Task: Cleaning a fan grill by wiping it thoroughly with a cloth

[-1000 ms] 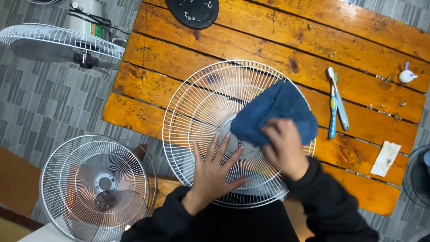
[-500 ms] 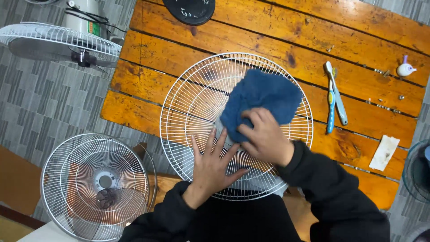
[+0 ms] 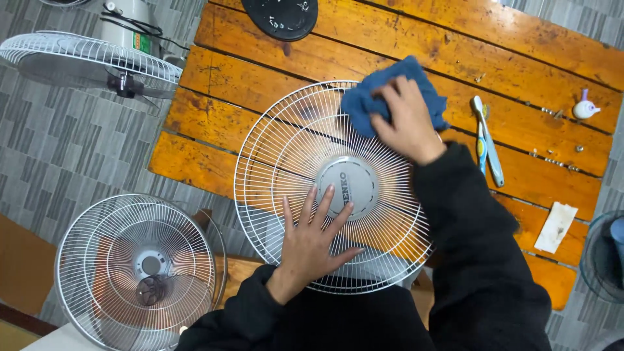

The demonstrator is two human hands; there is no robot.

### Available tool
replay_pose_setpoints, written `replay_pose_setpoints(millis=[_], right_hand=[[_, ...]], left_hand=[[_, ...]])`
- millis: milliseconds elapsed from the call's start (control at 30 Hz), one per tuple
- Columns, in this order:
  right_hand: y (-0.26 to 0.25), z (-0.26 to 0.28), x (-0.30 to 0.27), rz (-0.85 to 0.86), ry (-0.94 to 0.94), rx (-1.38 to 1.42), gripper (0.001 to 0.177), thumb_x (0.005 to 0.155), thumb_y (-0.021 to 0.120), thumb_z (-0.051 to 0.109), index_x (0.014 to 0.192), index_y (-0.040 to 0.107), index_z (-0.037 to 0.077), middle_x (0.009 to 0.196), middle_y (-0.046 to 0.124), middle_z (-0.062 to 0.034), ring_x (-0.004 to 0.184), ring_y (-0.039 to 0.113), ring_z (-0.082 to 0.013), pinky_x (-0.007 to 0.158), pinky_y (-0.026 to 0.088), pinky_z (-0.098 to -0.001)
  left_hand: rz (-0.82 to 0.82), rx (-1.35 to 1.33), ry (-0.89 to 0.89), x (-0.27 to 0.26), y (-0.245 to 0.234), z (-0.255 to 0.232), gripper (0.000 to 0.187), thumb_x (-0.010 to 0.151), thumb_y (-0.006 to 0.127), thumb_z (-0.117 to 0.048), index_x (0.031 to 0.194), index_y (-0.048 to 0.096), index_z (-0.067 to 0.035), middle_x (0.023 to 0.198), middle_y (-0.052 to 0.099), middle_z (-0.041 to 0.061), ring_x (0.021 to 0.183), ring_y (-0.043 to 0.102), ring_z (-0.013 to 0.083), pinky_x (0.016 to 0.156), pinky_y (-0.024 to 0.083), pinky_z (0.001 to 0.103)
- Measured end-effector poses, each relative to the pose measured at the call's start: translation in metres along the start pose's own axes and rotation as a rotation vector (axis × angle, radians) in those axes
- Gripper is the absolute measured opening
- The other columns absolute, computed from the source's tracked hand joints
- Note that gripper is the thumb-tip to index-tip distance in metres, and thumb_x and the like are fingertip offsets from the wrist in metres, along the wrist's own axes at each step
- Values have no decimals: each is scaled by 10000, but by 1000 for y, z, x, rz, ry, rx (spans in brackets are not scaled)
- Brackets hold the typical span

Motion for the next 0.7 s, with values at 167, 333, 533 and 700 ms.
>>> replay_pose_setpoints(millis=[167,333,533,700], right_hand=[[-7,70,-32,155,-210,39,335,745,708,232,1056,630,132,1067,569,-144,1012,567,-390,871,450,-519],[-9,106,-50,260,-376,84,285,783,712,233,1027,649,102,1096,623,-157,1054,588,-407,907,461,-532],[-2,35,-6,146,-193,-46,385,850,732,297,1172,626,114,1177,550,-187,1063,558,-432,905,455,-538],[12,-6,16,44,-54,-30,387,892,729,312,1203,590,127,1181,525,-144,1054,550,-396,905,458,-519]], left_hand=[[-53,17,55,3,-8,2,841,801,584,-790,1485,506,-306,1586,422,131,1471,345,448,1109,167,788],[5,-104,162,4,-10,12,839,727,686,-780,1417,576,-315,1490,525,132,1444,365,486,1119,187,778],[-18,-166,167,3,-13,15,750,727,785,-648,1373,620,-302,1525,510,115,1439,386,469,1159,224,702],[-114,-110,-116,13,-18,34,827,825,742,-580,1457,511,-100,1534,392,308,1432,338,530,1146,221,688]])
Point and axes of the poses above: each hand's wrist, its own x-axis towards the middle knuckle, its own y-axis out of the palm, z = x × y, the point moved 9 cm from there along x, towards the middle knuckle
